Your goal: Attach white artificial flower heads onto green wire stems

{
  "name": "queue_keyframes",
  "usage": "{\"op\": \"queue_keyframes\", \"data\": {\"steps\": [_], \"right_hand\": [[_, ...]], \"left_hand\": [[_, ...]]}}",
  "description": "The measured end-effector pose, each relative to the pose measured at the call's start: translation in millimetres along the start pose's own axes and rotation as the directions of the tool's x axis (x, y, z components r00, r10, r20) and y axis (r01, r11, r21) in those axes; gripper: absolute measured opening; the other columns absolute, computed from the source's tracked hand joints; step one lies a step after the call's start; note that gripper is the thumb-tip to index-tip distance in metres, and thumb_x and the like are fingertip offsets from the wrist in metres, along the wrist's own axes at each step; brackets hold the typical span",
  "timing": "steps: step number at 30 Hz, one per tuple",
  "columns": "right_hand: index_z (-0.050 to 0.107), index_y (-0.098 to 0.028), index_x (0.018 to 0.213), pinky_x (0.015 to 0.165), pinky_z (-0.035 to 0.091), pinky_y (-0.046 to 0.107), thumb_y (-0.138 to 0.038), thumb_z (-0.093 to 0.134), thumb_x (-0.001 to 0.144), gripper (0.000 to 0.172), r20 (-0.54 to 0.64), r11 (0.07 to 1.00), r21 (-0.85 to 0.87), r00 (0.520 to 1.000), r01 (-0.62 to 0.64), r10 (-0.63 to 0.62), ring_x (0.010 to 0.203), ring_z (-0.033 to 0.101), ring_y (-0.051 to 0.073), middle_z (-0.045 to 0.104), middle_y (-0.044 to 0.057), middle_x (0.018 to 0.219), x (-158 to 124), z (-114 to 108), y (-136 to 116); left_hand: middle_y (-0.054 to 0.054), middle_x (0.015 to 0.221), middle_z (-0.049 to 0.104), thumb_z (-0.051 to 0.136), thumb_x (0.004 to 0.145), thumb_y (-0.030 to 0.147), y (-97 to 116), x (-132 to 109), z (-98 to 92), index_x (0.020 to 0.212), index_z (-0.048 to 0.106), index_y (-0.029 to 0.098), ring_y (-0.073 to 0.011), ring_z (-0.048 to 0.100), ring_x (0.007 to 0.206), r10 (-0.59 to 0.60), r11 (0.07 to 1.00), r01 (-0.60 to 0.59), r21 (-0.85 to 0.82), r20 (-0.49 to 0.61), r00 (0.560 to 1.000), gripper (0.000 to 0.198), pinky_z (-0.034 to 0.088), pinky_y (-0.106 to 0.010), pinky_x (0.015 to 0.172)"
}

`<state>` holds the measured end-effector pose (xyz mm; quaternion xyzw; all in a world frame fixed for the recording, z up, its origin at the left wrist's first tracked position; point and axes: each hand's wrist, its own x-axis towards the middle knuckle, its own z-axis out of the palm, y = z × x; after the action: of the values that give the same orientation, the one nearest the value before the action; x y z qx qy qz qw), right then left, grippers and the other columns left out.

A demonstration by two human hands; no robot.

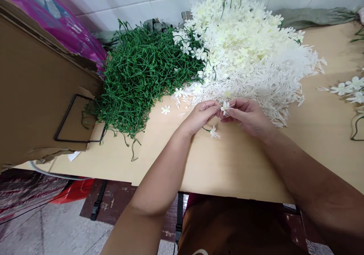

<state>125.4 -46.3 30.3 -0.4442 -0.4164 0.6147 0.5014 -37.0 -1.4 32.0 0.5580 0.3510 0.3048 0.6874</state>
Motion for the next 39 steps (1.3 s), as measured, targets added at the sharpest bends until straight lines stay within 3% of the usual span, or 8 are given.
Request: {"op": "queue_keyframes", "data": {"steps": [6, 17, 22, 25, 30, 35, 39], "right_hand": [[0.065, -0.02, 0.06, 0.065, 0.056, 0.027, -0.047, 0.092, 0.05, 0.04, -0.039, 1.0, -0.011, 0.999, -0.018, 0.018, 0.06, 0.064, 0.012, 0.069, -0.001, 0.061, 1, 0, -1], [0.061, -0.022, 0.054, 0.066, 0.056, 0.033, -0.05, 0.092, 0.048, 0.042, 0.021, 0.999, -0.032, 0.999, -0.041, 0.041, 0.055, 0.061, 0.014, 0.059, -0.004, 0.05, 5, -8, -1], [0.063, -0.021, 0.054, 0.051, 0.042, 0.026, -0.05, 0.093, 0.047, 0.042, -0.004, 0.997, -0.078, 1.0, -0.024, 0.024, 0.05, 0.05, 0.009, 0.06, -0.003, 0.053, 6, -10, 3], [0.062, -0.021, 0.055, 0.051, 0.038, 0.026, -0.051, 0.091, 0.05, 0.042, 0.0, 0.996, -0.092, 1.0, -0.007, 0.007, 0.05, 0.048, 0.009, 0.059, -0.003, 0.053, 7, -10, 6], [0.062, -0.021, 0.054, 0.054, 0.038, 0.026, -0.05, 0.092, 0.047, 0.043, -0.002, 0.998, -0.056, 1.0, -0.01, 0.01, 0.051, 0.048, 0.009, 0.059, -0.004, 0.053, 8, -7, 8], [0.059, -0.02, 0.055, 0.056, 0.039, 0.025, -0.038, 0.091, 0.054, 0.036, -0.035, 0.999, -0.034, 0.999, 0.005, -0.006, 0.052, 0.048, 0.008, 0.057, -0.005, 0.053, 8, -3, 8], [0.059, -0.019, 0.056, 0.052, 0.037, 0.021, -0.04, 0.092, 0.049, 0.04, -0.038, 0.999, 0.035, 0.998, -0.042, 0.043, 0.05, 0.048, 0.006, 0.058, -0.006, 0.052, 9, -4, 6]], "left_hand": [[0.003, 0.057, 0.043, 0.073, 0.073, 0.049, -3, 0, 1.2, 0.06, 0.054, 0.017, -0.0097, 0.042, 0.06, 0.065, 0.998, -0.065, 0.006, 0.028, 0.998, 0.039, 0.034, -0.024, 0.057], [-0.001, 0.065, 0.053, 0.069, 0.076, 0.059, -5, -1, 7.1, 0.061, 0.053, 0.017, -0.013, 0.05, 0.069, 0.115, 0.993, -0.115, -0.006, 0.104, 0.988, 0.047, 0.04, -0.027, 0.067], [0.0, 0.065, 0.049, 0.069, 0.069, 0.069, -8, 1, 4.5, 0.06, 0.05, 0.018, -0.0135, 0.044, 0.068, 0.146, 0.987, -0.15, 0.053, 0.084, 0.986, 0.055, 0.036, -0.028, 0.067], [0.001, 0.062, 0.043, 0.068, 0.068, 0.072, -9, 1, 2.7, 0.059, 0.049, 0.019, -0.0131, 0.039, 0.065, 0.167, 0.981, -0.174, 0.082, 0.083, 0.982, 0.057, 0.033, -0.028, 0.064], [0.0, 0.063, 0.044, 0.068, 0.07, 0.069, -14, 2, 0.5, 0.06, 0.05, 0.019, -0.0134, 0.04, 0.066, 0.136, 0.987, -0.141, 0.07, 0.078, 0.988, 0.055, 0.032, -0.028, 0.063], [0.001, 0.061, 0.045, 0.072, 0.069, 0.066, -14, 3, 3.1, 0.06, 0.051, 0.017, -0.011, 0.041, 0.063, 0.148, 0.989, -0.148, 0.002, 0.057, 0.987, 0.054, 0.036, -0.025, 0.062], [0.003, 0.057, 0.043, 0.073, 0.076, 0.054, -6, 0, 8.5, 0.059, 0.05, 0.016, -0.0077, 0.038, 0.056, 0.069, 0.993, -0.066, -0.097, 0.031, 0.997, 0.048, 0.035, -0.022, 0.057]]}}
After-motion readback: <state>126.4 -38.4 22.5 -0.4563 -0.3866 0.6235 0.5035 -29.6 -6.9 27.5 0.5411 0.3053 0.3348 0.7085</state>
